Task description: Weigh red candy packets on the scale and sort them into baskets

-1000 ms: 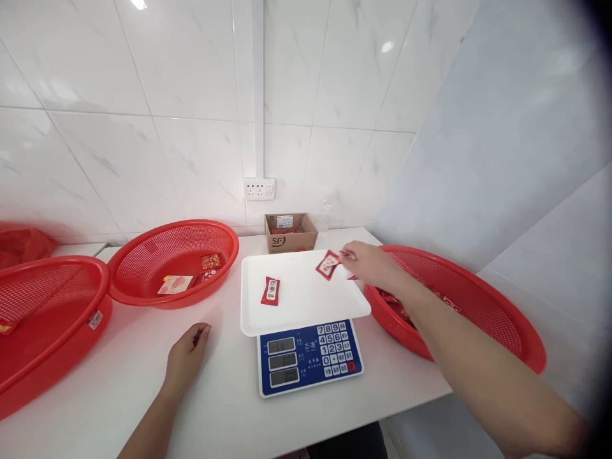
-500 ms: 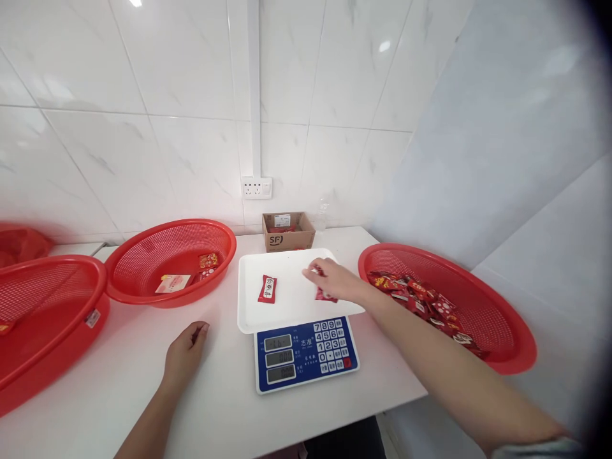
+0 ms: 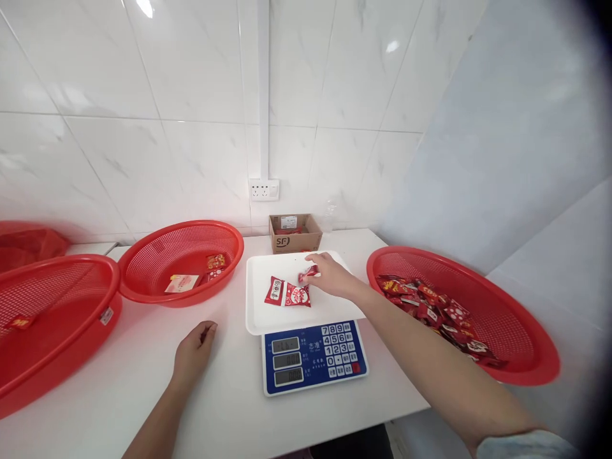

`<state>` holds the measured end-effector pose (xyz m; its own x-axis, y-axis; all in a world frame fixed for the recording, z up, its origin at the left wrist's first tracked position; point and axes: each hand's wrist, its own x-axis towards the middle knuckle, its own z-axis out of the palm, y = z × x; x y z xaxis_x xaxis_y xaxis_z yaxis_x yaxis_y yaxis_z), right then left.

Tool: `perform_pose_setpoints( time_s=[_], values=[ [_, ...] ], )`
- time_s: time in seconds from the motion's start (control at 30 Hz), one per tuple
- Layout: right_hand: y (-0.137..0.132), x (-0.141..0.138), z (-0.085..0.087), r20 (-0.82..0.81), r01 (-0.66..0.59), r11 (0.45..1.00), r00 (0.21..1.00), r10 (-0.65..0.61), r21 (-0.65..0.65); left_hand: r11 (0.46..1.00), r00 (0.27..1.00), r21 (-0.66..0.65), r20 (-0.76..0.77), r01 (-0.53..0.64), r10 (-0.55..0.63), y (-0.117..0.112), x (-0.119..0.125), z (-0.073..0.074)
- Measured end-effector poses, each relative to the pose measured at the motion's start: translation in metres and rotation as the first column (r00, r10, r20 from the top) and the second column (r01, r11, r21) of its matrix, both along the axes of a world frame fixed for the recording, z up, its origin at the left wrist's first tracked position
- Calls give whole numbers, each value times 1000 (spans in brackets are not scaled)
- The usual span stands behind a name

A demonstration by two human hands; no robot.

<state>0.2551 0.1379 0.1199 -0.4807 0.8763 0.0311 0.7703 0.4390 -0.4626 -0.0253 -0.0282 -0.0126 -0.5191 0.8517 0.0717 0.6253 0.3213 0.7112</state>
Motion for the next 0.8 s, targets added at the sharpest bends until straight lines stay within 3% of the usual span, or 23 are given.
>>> perform_pose_setpoints(
  time_s=[0.17, 0.27, 0.33, 0.5, 0.67, 0.73, 0.8],
  values=[
    [-28, -10, -4, 69, -197, 979, 979, 193, 53, 1000, 1000, 2, 13, 0, 0, -1, -1, -1],
    [-47, -20, -8, 167, -428, 901, 896, 412, 76, 1000, 1000, -1, 6, -2, 2, -1, 0, 2],
    [-52, -24, -12, 216, -508, 859, 847, 486, 57, 1000, 1000, -11, 3, -2, 2, -2, 2, 5],
    [-50, -18, -19, 263, -492, 871, 839, 476, -5, 999, 1000, -40, -11, -10, 9, -2, 4, 11],
    [-52, 7, -11, 225, -442, 896, 869, 441, -50, 998, 1000, -61, -19, -18, 17, 0, 1, 9],
    [-48, 25, -4, 159, -391, 920, 909, 385, 2, 996, 999, -87, -22, -32, 30, 1, 1, 9],
    [-38, 51, 5, 103, -257, 965, 962, 251, 47, 993, 999, -111, -27, -47, 45, 2, 1, 11]
  ],
)
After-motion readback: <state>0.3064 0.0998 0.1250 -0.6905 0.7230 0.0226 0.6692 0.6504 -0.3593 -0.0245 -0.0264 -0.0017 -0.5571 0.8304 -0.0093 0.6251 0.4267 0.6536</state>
